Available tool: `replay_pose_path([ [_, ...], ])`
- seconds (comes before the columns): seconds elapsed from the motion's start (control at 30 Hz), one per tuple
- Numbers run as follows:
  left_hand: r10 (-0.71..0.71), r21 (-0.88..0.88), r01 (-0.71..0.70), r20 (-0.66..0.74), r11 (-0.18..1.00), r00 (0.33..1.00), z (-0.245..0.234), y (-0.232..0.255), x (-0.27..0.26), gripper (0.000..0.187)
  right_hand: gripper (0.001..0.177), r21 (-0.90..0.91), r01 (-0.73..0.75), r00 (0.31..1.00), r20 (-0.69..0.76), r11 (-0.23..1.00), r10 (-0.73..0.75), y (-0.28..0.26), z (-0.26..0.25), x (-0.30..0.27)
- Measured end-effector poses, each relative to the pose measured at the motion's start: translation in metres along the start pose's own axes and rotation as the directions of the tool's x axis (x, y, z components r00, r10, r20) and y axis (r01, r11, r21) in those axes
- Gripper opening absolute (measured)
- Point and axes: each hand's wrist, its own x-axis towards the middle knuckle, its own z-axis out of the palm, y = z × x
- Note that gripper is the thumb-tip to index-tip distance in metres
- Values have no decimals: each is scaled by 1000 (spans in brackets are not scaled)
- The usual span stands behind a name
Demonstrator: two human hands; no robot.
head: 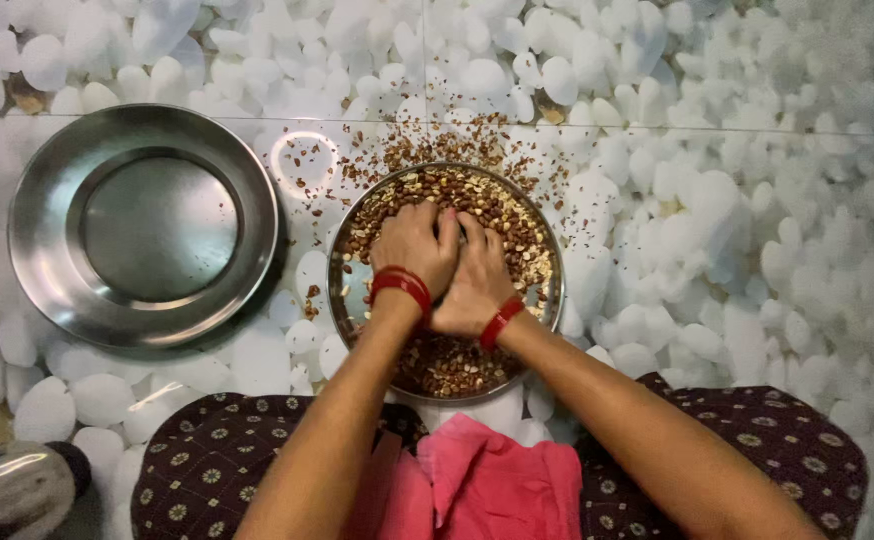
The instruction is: The person sits on the floor and uses a small metal cup to rub and crush roasted nuts in a large metal tray. They repeatedly rub the nuts with the cup, occasionally shaking the tray to separate the shells from the kernels.
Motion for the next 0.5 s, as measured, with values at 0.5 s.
replay_pose_path([
  [0.5,59,-13,-59,-48,998,997,3,-3,1,46,99,-114,64,992,-102,991,-76,11,14,-2],
])
